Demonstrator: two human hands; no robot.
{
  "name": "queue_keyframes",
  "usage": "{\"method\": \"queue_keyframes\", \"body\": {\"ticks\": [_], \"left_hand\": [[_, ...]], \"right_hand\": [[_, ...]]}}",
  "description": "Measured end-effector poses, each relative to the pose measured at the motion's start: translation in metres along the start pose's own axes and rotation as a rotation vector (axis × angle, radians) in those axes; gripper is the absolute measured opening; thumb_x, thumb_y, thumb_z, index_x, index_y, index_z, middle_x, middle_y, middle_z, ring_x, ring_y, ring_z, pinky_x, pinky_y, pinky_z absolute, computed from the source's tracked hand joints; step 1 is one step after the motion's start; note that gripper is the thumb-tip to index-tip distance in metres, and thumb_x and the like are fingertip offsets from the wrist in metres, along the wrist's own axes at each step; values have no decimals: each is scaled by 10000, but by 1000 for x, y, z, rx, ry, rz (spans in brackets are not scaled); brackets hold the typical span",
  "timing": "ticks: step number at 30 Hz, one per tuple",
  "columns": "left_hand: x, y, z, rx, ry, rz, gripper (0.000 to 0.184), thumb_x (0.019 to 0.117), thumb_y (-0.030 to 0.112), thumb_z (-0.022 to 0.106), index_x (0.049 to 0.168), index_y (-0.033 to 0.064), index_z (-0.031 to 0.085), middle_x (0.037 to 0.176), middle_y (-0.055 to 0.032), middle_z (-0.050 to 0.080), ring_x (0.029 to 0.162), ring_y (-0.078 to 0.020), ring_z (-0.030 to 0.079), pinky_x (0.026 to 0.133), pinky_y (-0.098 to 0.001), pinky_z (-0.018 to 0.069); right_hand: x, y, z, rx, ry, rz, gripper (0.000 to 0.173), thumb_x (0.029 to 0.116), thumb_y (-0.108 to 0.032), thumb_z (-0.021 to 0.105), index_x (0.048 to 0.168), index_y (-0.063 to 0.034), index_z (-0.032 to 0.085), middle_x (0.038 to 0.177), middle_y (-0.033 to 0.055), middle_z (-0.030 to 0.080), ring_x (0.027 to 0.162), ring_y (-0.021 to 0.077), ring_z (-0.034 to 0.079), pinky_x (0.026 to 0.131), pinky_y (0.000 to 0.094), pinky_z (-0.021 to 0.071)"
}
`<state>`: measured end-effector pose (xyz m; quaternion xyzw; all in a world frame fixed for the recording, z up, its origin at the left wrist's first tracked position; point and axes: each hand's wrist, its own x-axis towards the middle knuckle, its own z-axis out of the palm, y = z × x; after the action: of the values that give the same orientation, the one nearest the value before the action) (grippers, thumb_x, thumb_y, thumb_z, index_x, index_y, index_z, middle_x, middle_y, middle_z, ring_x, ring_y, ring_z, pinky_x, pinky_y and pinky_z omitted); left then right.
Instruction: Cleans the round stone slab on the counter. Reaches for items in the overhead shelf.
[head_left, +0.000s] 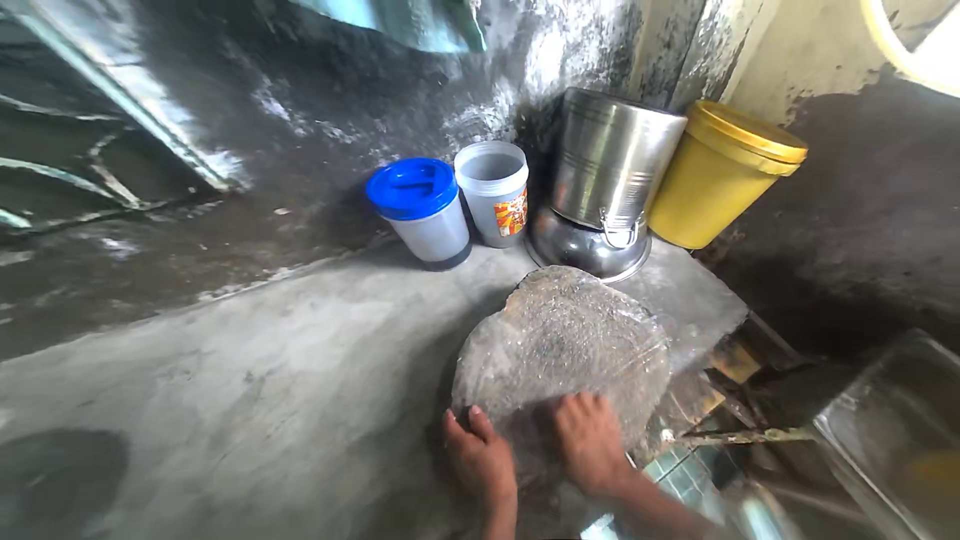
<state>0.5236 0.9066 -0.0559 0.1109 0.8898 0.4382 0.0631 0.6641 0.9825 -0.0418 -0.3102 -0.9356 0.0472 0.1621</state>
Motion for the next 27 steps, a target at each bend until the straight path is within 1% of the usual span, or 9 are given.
{"method": "queue_keyframes", "body": {"ticks": [2,6,8,12,16,18,20,22,27], "left_hand": [[2,0,-2,8,-17,18,577,1100,277,417,1527,-102,332,1523,-338,414,1432,-461,411,1194,-529,320],[1,1,1,24,4,-13,568,1099,286,422,1528,-80,350,1512,-320,440,1424,-444,429,1184,-525,334],[2,1,2,29,12,-12,568,1100,289,420,1525,-82,354,1509,-320,444,1419,-449,433,1180,-525,341],[2,2,-1,52,-36,11,588,1102,299,400,1527,-102,335,1516,-343,421,1414,-472,434,1173,-548,346],[4,4,2,85,-11,-4,580,1102,296,409,1526,-94,343,1497,-340,446,1394,-476,454,1161,-552,360],[0,7,4,199,41,4,554,1098,290,420,1506,-83,396,1487,-343,454,1372,-499,467,1133,-578,381],[-4,15,8,334,103,42,512,1084,243,437,1494,-63,430,1548,-347,365,1396,-543,408,1112,-631,372],[-9,26,12,424,103,80,526,1051,179,460,1530,-29,395,1604,-348,253,1433,-575,323,1113,-676,336],[-12,29,27,580,103,101,558,1046,248,428,1556,27,384,1584,-319,331,1394,-538,416,1062,-651,405]], "right_hand": [[-11,-3,-2,21,29,-86,328,851,-261,720,1160,-151,719,1070,71,731,963,289,703,741,485,569],[0,98,-27,-130,-47,169,221,884,-208,652,1024,-45,703,1055,197,700,1005,419,680,775,590,543],[7,64,-23,-107,-102,239,266,864,-197,679,1069,-32,719,1124,217,699,1073,438,662,840,628,518],[-9,-23,-2,50,14,-93,138,837,-222,723,963,-167,727,1016,59,724,949,287,696,733,487,555],[22,88,-24,-90,-128,165,254,913,-212,626,1092,-51,704,1109,173,717,1064,405,677,847,604,530],[43,100,-24,-136,-204,305,301,970,-206,544,1183,-39,674,1194,187,689,1144,408,639,907,599,496],[37,60,-17,-44,-230,206,377,934,-249,596,1261,-73,663,1208,177,690,1150,397,641,940,604,493],[2,36,-11,41,-73,-57,329,933,-305,642,1203,-133,715,1084,97,740,1012,310,705,829,518,566],[28,169,-20,-42,65,-178,219,898,-259,632,981,-84,733,984,137,728,925,349,711,744,539,567]]}}
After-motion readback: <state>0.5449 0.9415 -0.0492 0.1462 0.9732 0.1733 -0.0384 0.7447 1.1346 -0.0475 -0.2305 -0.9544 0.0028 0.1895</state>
